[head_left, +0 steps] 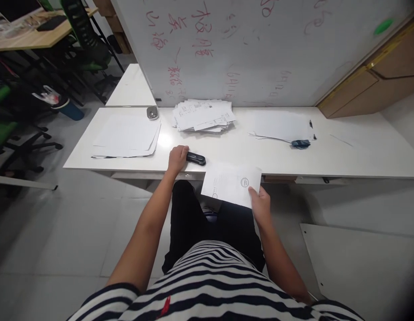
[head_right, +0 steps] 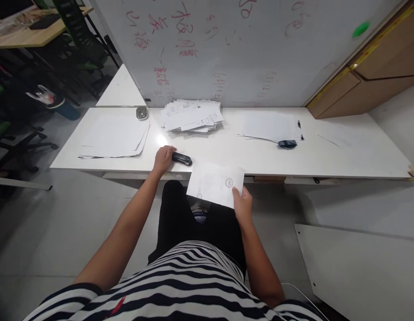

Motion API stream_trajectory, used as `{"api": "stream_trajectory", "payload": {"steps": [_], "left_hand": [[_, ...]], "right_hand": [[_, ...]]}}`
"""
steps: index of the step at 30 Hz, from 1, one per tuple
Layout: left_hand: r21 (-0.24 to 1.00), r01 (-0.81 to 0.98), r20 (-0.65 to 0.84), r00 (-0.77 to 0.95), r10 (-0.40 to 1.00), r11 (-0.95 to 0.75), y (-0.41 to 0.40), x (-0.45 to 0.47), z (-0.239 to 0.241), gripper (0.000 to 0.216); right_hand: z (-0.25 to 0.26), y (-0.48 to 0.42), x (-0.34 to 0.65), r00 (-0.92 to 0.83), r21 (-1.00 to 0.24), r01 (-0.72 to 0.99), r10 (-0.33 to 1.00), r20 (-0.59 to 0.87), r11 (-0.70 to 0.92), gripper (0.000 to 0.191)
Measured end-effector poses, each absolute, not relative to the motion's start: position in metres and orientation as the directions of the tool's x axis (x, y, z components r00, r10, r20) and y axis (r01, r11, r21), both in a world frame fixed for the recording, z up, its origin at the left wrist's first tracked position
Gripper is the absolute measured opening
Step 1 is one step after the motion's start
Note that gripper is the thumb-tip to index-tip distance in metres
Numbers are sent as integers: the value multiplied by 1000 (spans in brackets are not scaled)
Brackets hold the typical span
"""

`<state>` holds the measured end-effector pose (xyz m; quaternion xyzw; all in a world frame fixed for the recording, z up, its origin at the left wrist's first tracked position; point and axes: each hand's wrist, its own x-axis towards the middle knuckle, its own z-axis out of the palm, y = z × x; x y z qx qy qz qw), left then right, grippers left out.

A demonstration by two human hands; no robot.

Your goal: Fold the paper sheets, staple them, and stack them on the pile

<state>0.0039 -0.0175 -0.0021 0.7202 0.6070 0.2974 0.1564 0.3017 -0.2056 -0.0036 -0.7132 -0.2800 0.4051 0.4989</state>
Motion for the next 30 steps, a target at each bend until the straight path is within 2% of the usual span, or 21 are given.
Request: {"api": "stream_trajectory", "payload": {"steps": [3, 7, 11, 14, 19, 22, 24, 27, 30], "left_hand": [[601, 771, 243, 78, 967, -213, -18, 5, -1, 58], [619, 757, 241, 73, 968, -212, -19, 6, 1, 56], [621, 755, 238, 75, 968, -211, -19, 6, 0, 55], [617, 759, 235, 74, 969, -208, -17, 6, -1, 56], [620, 763, 226, 47, 973, -181, -16, 7, 0, 53], [604, 782, 222, 23, 975, -156, -17, 9, 3, 52], [591, 794, 221, 14, 975, -145, -18, 9, 4, 52], [578, 803, 217, 16, 976, -142, -18, 9, 5, 52], [566, 811, 221, 24, 975, -149, -18, 7, 4, 53]], "right_hand": [[-11, -207, 302, 521, -955, -99, 804, -288, -278, 48], [-14, -208, 303, 531, -959, -78, 803, -271, -272, 44], [-11, -206, 302, 518, -957, -125, 805, -289, -263, 46], [-1, -184, 303, 510, -980, -99, 837, -201, -175, 47], [38, -66, 301, 374, -976, 203, 916, 149, 76, 39], [63, 29, 286, 255, -913, 392, 940, 228, 114, 35], [73, 79, 270, 259, -838, 545, 947, 190, 19, 34], [70, 114, 253, 372, -656, 713, 926, 58, -246, 44], [51, 109, 257, 435, -559, 773, 892, 123, -300, 55]]}}
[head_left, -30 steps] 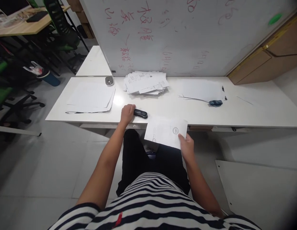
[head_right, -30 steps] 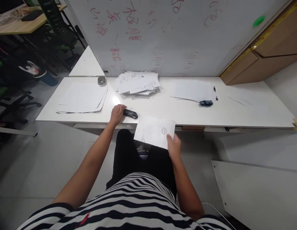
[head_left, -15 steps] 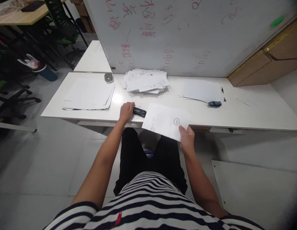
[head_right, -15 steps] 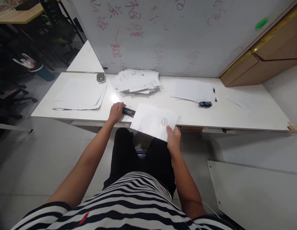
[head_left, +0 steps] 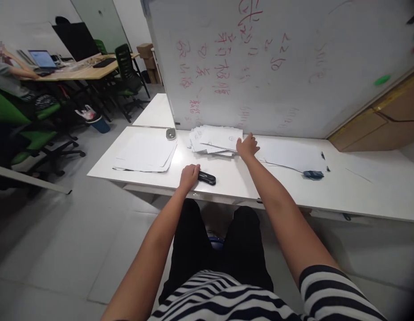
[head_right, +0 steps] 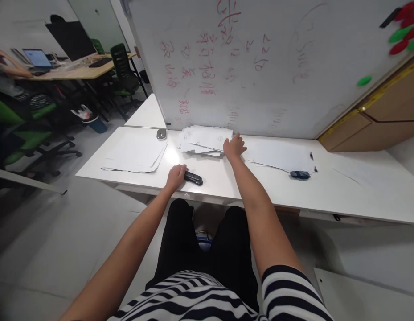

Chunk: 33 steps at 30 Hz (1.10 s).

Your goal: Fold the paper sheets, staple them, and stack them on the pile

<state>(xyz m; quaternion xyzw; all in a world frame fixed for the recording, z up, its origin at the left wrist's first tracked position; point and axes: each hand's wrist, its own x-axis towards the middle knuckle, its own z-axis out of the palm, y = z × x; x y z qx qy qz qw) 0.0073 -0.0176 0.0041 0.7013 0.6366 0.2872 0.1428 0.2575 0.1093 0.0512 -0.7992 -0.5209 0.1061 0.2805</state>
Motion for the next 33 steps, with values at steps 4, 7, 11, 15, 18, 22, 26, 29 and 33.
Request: {"api": "stream_trajectory", "payload": {"steps": [4, 7, 11, 15, 18, 22, 26, 29, 33], "left_hand": [[557, 811, 242, 46, 969, -178, -15, 5, 1, 55], [565, 803, 247, 57, 967, -191, -13, 5, 0, 57], [581, 791, 245, 53, 968, -191, -14, 5, 1, 57], [594, 785, 232, 39, 972, -173, -15, 6, 3, 56], [602, 782, 226, 30, 974, -164, -15, 7, 4, 56], [607, 780, 210, 26, 977, -151, -16, 7, 4, 56], [610, 777, 220, 23, 975, -156, -16, 7, 3, 57], [596, 786, 223, 32, 974, -162, -15, 7, 2, 58], [594, 786, 233, 39, 972, -174, -15, 7, 3, 57]], "right_hand": [[23, 82, 301, 377, -436, 871, 877, 300, -225, 51], [7, 65, 348, 399, -354, 885, 883, 247, -301, 57], [-13, 51, 395, 463, -335, 849, 881, 97, -410, 74], [-29, 42, 405, 463, -334, 855, 874, 145, -397, 67], [-31, 41, 402, 471, -326, 859, 860, 195, -396, 58], [-30, 41, 401, 477, -338, 855, 852, 216, -393, 49], [-30, 40, 402, 488, -381, 843, 837, 247, -379, 49], [-29, 40, 401, 506, -415, 826, 826, 248, -381, 49], [-27, 39, 400, 509, -429, 821, 824, 248, -378, 48]]}}
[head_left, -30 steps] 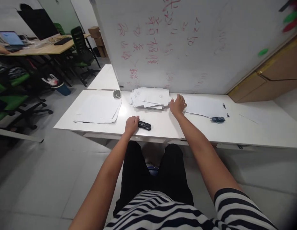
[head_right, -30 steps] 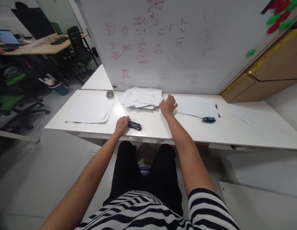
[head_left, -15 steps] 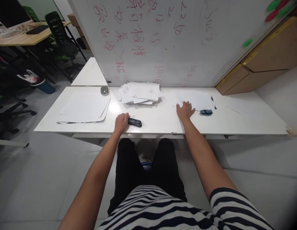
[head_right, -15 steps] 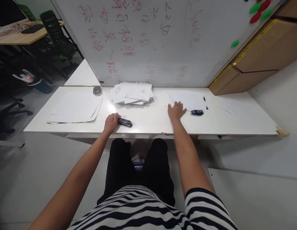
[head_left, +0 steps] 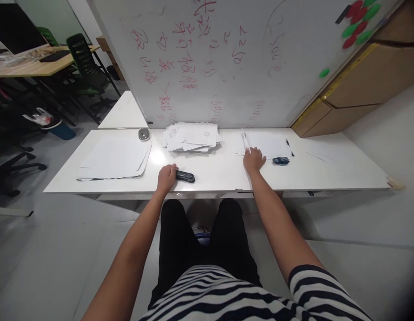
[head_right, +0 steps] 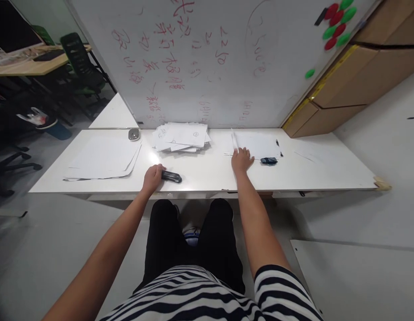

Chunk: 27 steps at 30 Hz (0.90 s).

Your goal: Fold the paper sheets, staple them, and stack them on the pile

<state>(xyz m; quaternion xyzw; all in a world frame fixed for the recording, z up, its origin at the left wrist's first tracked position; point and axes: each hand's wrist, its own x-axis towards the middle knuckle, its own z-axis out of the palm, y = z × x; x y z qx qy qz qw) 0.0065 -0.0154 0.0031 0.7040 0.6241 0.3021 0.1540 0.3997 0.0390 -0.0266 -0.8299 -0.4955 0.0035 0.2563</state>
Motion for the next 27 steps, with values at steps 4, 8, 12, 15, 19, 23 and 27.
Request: {"api": "stream_trajectory", "payload": {"steps": [4, 8, 12, 15, 19, 23, 27], "left_hand": [[605, 778, 221, 39, 975, -168, -16, 6, 5, 55], [607, 777, 213, 41, 976, -166, -18, 5, 3, 52], [568, 803, 214, 69, 974, -182, -21, 3, 2, 47], [558, 807, 212, 89, 973, -195, -21, 0, 1, 45], [564, 799, 214, 106, 971, -211, -17, -2, 3, 41], [575, 795, 185, 99, 978, -190, -13, -1, 8, 41], [588, 786, 179, 106, 978, -193, -10, -2, 7, 42]], "right_hand": [[-26, 39, 400, 499, -440, 821, 832, 241, -364, 49], [-29, 40, 403, 488, -420, 832, 838, 244, -362, 51], [-31, 40, 403, 486, -383, 844, 838, 247, -376, 51], [-30, 41, 401, 482, -364, 852, 836, 261, -378, 49], [-27, 42, 399, 502, -396, 833, 828, 250, -385, 51], [-25, 44, 402, 515, -428, 819, 817, 259, -381, 50], [-30, 50, 406, 510, -454, 820, 807, 299, -350, 47]]}}
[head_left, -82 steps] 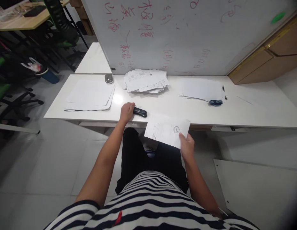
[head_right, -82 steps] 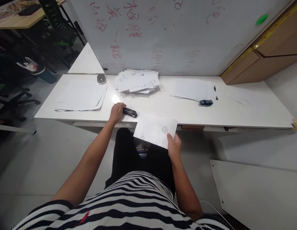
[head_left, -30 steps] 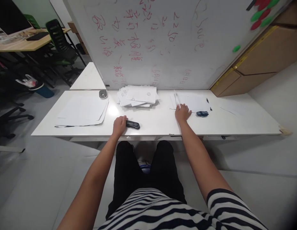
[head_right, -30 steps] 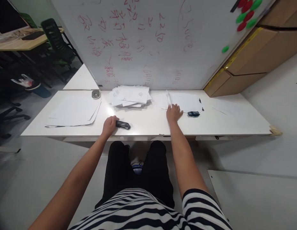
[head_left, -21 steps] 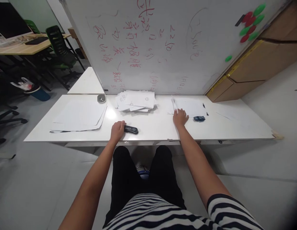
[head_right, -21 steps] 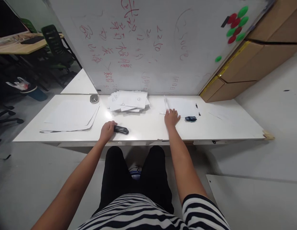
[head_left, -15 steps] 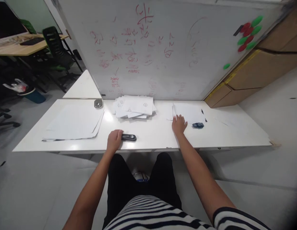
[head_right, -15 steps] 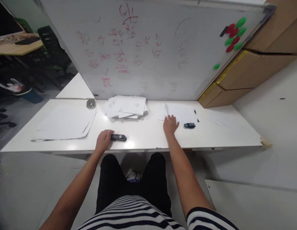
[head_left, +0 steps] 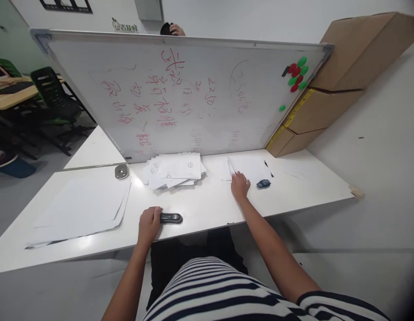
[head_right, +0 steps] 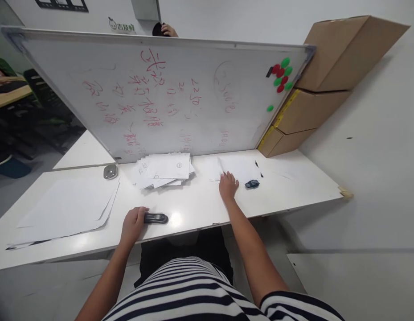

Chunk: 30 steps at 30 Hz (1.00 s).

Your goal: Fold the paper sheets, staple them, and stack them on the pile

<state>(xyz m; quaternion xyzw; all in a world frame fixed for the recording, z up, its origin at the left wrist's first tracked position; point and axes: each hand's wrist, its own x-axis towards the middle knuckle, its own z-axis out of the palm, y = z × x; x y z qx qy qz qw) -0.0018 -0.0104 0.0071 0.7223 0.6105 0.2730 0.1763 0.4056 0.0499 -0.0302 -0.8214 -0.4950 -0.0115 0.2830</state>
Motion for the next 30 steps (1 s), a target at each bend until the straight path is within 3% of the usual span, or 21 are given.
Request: {"api": "stream_trajectory", "payload": {"steps": [4, 9, 14, 16, 19, 23, 26, 30], "left_hand": [[600, 784, 198, 48, 979, -160, -10, -3, 2, 43], [530, 832, 255, 30, 966, -166, -10, -3, 0, 48], [513, 766, 531, 73, 844, -389, -27, 11, 11, 36], [547, 663, 572, 150, 807, -511, -44, 31, 22, 34], [734, 400, 492, 244, 836, -549, -73, 73, 45, 40], [940, 208, 239, 167, 957, -271, -95, 108, 66, 36], [986, 125, 88, 177, 980, -111, -91, 109, 69, 40], [986, 157, 26, 216, 976, -61, -78, 104, 63, 38]], "right_hand": [[-31, 51, 410, 495, -494, 824, 779, 385, -279, 47], [-16, 36, 404, 497, -557, 819, 655, 569, -138, 50], [0, -16, 343, 352, -516, 851, 626, 695, 95, 50], [7, -47, 308, 260, -470, 864, 640, 723, 180, 46], [15, -89, 262, 59, -374, 877, 705, 707, 301, 41], [15, -117, 236, 11, -393, 850, 734, 679, 350, 48], [14, -123, 237, -12, -479, 784, 782, 623, 394, 60], [18, -133, 243, -6, -644, 684, 885, 465, 343, 64]]}}
